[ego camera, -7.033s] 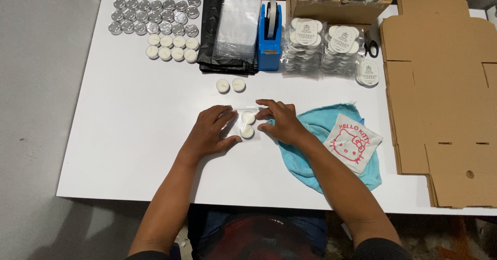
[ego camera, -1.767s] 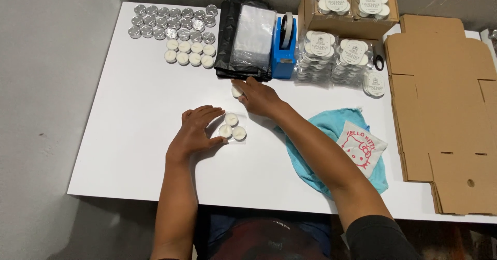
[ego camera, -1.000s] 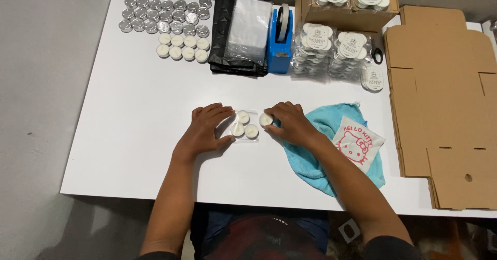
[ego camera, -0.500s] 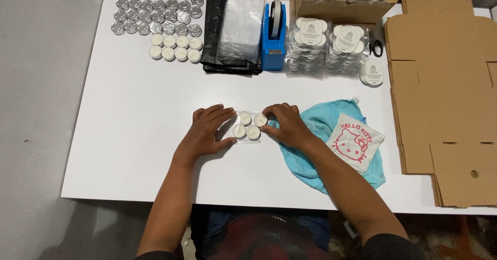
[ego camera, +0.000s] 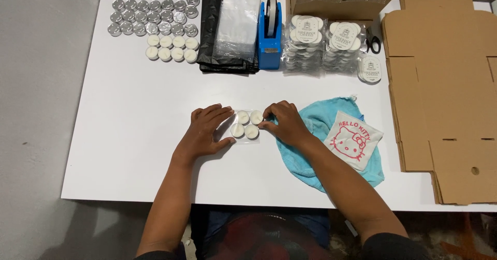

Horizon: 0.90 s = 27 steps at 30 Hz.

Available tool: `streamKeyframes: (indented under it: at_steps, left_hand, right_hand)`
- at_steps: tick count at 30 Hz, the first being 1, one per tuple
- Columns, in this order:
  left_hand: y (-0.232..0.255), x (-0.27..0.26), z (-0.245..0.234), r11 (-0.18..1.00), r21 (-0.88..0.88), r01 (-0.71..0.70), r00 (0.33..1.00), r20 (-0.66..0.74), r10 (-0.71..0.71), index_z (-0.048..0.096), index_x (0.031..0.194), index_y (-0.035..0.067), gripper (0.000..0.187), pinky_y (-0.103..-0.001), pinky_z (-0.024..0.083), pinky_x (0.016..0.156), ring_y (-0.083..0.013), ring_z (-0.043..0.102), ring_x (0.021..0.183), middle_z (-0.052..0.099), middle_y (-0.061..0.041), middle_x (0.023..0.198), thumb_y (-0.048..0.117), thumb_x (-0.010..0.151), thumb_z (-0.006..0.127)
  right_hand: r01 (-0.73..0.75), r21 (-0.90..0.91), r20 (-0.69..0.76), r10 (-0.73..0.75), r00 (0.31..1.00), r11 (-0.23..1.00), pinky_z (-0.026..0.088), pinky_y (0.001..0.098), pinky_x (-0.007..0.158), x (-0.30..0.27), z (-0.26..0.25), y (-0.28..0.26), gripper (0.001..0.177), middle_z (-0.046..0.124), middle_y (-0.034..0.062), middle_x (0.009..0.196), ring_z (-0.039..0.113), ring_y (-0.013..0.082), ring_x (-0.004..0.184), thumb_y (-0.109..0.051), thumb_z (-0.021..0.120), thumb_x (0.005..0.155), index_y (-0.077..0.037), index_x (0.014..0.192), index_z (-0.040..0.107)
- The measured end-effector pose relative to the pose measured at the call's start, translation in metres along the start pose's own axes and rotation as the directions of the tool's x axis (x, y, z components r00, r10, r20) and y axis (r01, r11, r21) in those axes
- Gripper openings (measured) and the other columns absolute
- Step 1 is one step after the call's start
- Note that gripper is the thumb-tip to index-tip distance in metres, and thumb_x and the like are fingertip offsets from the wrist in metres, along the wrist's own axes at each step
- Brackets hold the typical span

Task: Cleaning small tealight candles with a cloth and packing them into small plastic bags.

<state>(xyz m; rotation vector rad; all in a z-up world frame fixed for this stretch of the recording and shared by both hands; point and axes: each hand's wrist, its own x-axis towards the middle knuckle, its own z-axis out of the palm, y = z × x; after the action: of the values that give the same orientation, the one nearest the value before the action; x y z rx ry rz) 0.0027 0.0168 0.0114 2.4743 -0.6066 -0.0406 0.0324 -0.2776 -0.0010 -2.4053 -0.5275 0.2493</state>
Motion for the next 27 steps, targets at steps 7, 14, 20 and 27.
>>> streamKeyframes:
  at_steps: [7, 14, 20, 27]
  left_hand:
    - [-0.001, -0.002, 0.002, 1.000, 0.017, -0.013, 1.000, -0.013, 0.013, 0.062, 0.142, 0.025, 0.072, -0.052, 0.030, 0.115, -0.0224, 0.049, 0.141, 0.064, 0.000, 0.144, 0.062, 0.081, 0.072]
    - [-0.001, -0.001, -0.001, 1.000, 0.018, -0.012, 1.000, 0.006, 0.012, 0.062, 0.141, 0.023, 0.071, -0.053, 0.029, 0.115, -0.0242, 0.049, 0.141, 0.064, -0.001, 0.144, 0.059, 0.081, 0.072]
    - [0.001, 0.000, -0.003, 1.000, 0.010, -0.001, 1.000, 0.027, 0.001, 0.063, 0.141, 0.022, 0.072, -0.055, 0.029, 0.116, -0.0259, 0.049, 0.141, 0.064, -0.003, 0.144, 0.061, 0.081, 0.070]
    - [-0.003, 0.000, 0.000, 1.000, 0.020, -0.010, 1.000, 0.018, 0.009, 0.063, 0.141, 0.024, 0.072, -0.055, 0.030, 0.116, -0.0247, 0.049, 0.142, 0.064, -0.001, 0.144, 0.063, 0.080, 0.069]
  right_hand:
    - [0.032, 0.068, 0.028, -0.034, 0.999, 0.997, 0.037, 0.0440, 0.106, -0.006, -0.016, -0.013, 0.036, 0.071, 0.0026, 0.105, 0.061, 0.0243, 0.117, -0.038, 0.082, 0.087, -0.017, 0.110, 0.063]
    - [0.062, 0.034, 0.059, -0.063, 0.996, 0.998, 0.034, 0.0476, 0.108, -0.008, -0.018, -0.016, 0.045, 0.070, 0.0031, 0.111, 0.058, 0.0258, 0.123, -0.038, 0.087, 0.083, -0.017, 0.113, 0.062]
    - [0.081, -0.007, 0.065, -0.081, 0.995, 0.997, 0.032, 0.0506, 0.109, -0.007, -0.017, -0.018, 0.051, 0.069, 0.0042, 0.112, 0.057, 0.0265, 0.123, -0.041, 0.090, 0.079, -0.017, 0.114, 0.061]
    - [0.096, 0.003, 0.034, -0.096, 0.995, 0.995, 0.029, 0.0490, 0.111, -0.003, -0.005, -0.002, 0.045, 0.068, 0.0013, 0.109, 0.056, 0.0235, 0.123, -0.039, 0.083, 0.086, -0.017, 0.118, 0.060]
